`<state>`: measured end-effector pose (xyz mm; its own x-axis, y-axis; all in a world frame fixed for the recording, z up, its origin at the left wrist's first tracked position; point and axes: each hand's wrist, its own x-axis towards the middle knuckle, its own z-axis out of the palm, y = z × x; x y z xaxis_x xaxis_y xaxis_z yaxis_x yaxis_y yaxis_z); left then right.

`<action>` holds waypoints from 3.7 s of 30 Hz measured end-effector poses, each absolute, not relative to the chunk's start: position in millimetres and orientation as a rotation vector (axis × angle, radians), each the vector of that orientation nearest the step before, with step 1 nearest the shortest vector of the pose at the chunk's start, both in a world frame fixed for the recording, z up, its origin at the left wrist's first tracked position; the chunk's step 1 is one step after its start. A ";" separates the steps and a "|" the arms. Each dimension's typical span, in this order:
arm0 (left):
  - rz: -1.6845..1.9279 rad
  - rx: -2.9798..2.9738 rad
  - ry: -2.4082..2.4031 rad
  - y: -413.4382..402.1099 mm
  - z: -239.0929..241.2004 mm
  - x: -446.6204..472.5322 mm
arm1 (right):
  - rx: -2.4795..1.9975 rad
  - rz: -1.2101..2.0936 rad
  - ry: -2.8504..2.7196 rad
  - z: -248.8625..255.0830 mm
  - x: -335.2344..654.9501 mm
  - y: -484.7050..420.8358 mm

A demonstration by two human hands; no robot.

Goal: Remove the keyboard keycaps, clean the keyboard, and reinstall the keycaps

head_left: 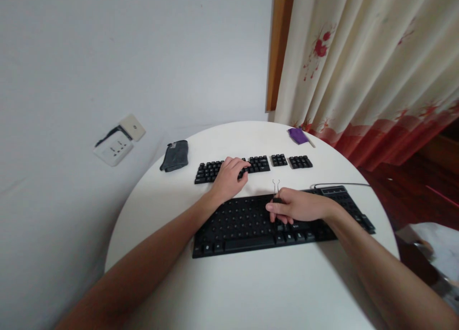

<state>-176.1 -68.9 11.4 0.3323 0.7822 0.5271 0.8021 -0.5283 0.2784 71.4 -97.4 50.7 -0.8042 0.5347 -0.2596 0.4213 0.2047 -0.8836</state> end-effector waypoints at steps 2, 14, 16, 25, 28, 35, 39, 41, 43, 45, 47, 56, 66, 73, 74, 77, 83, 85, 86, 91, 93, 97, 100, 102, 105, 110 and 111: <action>-1.006 -2.543 -1.506 -68.8 11.6 -176.7 | -0.901 1.640 -2.303 49.4 70.8 -94.7; -1.390 -3.073 -1.621 -90.3 35.2 -152.1 | -0.986 1.092 -1.805 40.6 54.3 -85.7; -1.433 -3.087 -1.667 -93.7 31.9 -147.7 | -0.974 1.076 -1.806 40.2 53.8 -86.6; -1.553 -2.999 -1.728 -94.7 20.1 -146.7 | -1.034 0.983 -1.774 33.7 43.5 -90.4; -1.570 -2.942 -1.725 -94.3 18.4 -146.6 | -1.065 1.012 -1.729 29.8 42.1 -89.5; -1.485 -2.819 -1.632 -93.9 13.6 -147.9 | -1.083 1.128 -1.662 24.5 40.1 -88.8; -1.427 -2.826 -1.533 -95.4 13.8 -147.5 | -1.051 1.135 -1.662 26.0 39.4 -89.8; -1.420 -2.842 -1.508 -96.0 14.2 -147.0 | -1.040 1.120 -1.670 26.6 39.4 -89.8; -1.421 -2.842 -1.509 -96.2 14.2 -146.7 | -1.032 1.100 -1.679 26.7 39.4 -89.8; -1.420 -2.834 -1.510 -96.0 13.9 -146.8 | -1.022 1.095 -1.680 26.3 39.3 -89.9; -1.418 -2.833 -1.501 -95.8 13.6 -147.2 | -1.018 1.104 -1.670 25.5 39.2 -89.8; -1.367 -2.868 -1.473 -97.5 15.6 -146.5 | -1.045 1.119 -1.686 25.3 40.4 -88.1; -1.376 -2.863 -1.376 -96.3 14.5 -147.2 | -1.069 1.062 -1.713 25.8 40.1 -89.3; -1.300 -2.842 -1.162 -97.6 13.2 -147.3 | -1.084 0.983 -1.737 27.2 40.5 -88.8; -1.266 -2.836 -1.137 -98.3 13.6 -147.0 | -1.084 0.982 -1.735 27.1 40.5 -88.9; -1.109 -2.807 -1.105 -100.9 15.3 -146.6 | -1.089 0.969 -1.746 25.1 40.2 -89.2; -0.848 -2.695 -1.090 -103.7 18.5 -148.9 | -1.139 0.926 -1.804 20.0 40.2 -88.8; -0.826 -2.691 -1.083 -104.2 19.9 -149.4 | -1.137 0.927 -1.806 20.6 40.4 -89.1; -0.831 -2.699 -1.081 -104.5 20.6 -149.3 | -1.133 0.926 -1.805 21.1 40.5 -89.3; -0.954 -2.809 -1.096 -104.6 20.6 -148.4 | -1.116 0.919 -1.809 21.4 40.2 -89.0; -1.099 -2.793 -1.150 -100.9 19.8 -149.8 | -1.134 0.961 -1.785 19.8 40.2 -87.7; -1.368 -2.633 -1.313 -84.5 29.6 -158.0 | -1.160 1.023 -1.676 20.1 41.5 -84.7; -1.348 -2.587 -1.414 -69.7 46.0 -163.6 | -1.146 1.015 -1.617 24.1 43.7 -83.0; -1.252 -2.613 -1.449 -61.6 52.9 -164.7 | -1.145 1.001 -1.593 26.7 45.2 -82.2; -1.032 -2.655 -1.469 -54.1 47.2 -164.0 | -1.149 0.992 -1.566 28.6 47.3 -80.7; -0.808 -2.671 -1.503 -51.8 17.4 -165.8 | -1.141 0.988 -1.522 29.3 49.7 -78.5; -0.800 -2.655 -1.510 -52.0 13.5 -166.6 | -1.138 0.988 -1.517 29.4 50.0 -78.4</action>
